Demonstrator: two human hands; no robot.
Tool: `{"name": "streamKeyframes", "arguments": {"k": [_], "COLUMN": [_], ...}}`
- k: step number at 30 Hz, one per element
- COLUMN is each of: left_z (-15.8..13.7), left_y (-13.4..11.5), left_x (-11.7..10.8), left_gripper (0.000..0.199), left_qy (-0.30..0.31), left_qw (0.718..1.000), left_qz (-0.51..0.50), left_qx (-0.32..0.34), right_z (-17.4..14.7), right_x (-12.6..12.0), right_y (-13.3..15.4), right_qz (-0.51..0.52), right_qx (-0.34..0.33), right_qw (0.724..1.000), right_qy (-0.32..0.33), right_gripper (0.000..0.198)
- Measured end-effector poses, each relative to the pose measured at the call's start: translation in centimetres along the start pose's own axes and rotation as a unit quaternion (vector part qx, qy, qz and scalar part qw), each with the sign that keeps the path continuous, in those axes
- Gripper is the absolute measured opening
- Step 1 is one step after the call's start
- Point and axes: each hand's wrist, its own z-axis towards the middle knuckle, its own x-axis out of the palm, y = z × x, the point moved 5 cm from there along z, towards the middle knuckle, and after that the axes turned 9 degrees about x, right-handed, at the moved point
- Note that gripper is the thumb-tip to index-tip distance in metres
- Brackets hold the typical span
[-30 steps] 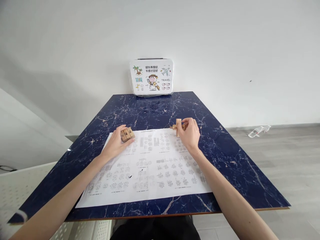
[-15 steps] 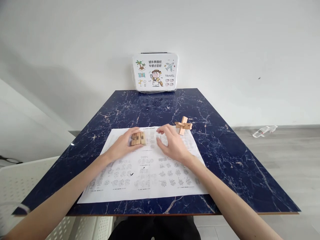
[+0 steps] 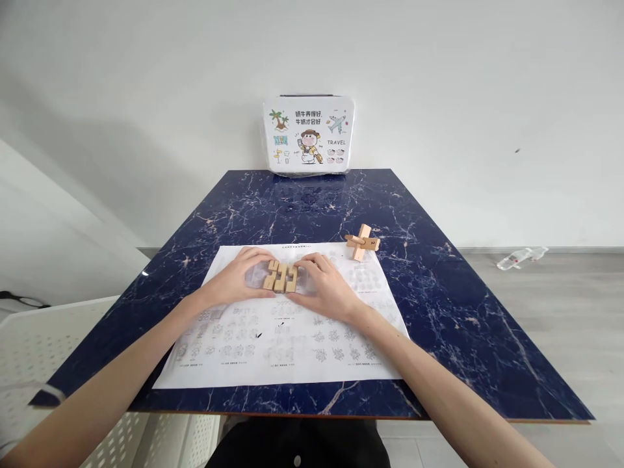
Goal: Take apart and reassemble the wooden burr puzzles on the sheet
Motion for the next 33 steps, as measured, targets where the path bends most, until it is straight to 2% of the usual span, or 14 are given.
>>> {"name": "streamKeyframes", "arguments": {"k": [5, 7, 11, 14, 18, 20, 28, 33], "left_z": [0.0, -0.1, -0.2, 0.0, 0.1, 0.1, 0.0, -0.2], "left_y": [-1.0, -1.7, -3.3, -3.9, -3.6, -3.2, -3.4, -3.5], "left_x": [-0.8, -1.0, -0.7, 0.1, 1.2, 1.6, 1.6, 2.3], "left_gripper": [0.067, 0.072, 0.071, 0.069, 0.069, 0.069, 0.076, 0.07], "left_qy": [-0.04, -0.059, -0.082, -0.074, -0.054, -0.044, -0.001, 0.02], "left_qw": [0.998, 0.996, 0.992, 0.982, 0.927, 0.905, 0.904, 0.895], "left_qz": [-0.05, -0.067, -0.097, -0.173, -0.366, -0.414, -0.421, -0.435], "left_qx": [-0.013, -0.014, -0.009, -0.023, -0.064, -0.082, -0.078, -0.095], "right_z": [0.3, 0.4, 0.6, 0.5, 0.3, 0.2, 0.1, -0.2], "right_x": [-0.9, -1.0, -0.9, -1.1, -1.7, -2.1, -2.0, -1.7], "right_y": [-0.5, -0.7, -0.3, 0.5, 1.5, 1.8, 1.8, 1.9], "right_qz": [0.089, 0.146, 0.268, 0.313, 0.295, 0.272, 0.28, 0.28], "right_qx": [0.102, 0.116, 0.073, 0.039, 0.021, 0.01, -0.017, -0.01], "right_qw": [0.991, 0.982, 0.961, 0.948, 0.954, 0.961, 0.958, 0.958], "right_qy": [-0.008, -0.016, 0.01, 0.04, 0.048, 0.047, 0.061, 0.064], "right_gripper": [0.048, 0.051, 0.053, 0.053, 0.055, 0.055, 0.059, 0.067]}}
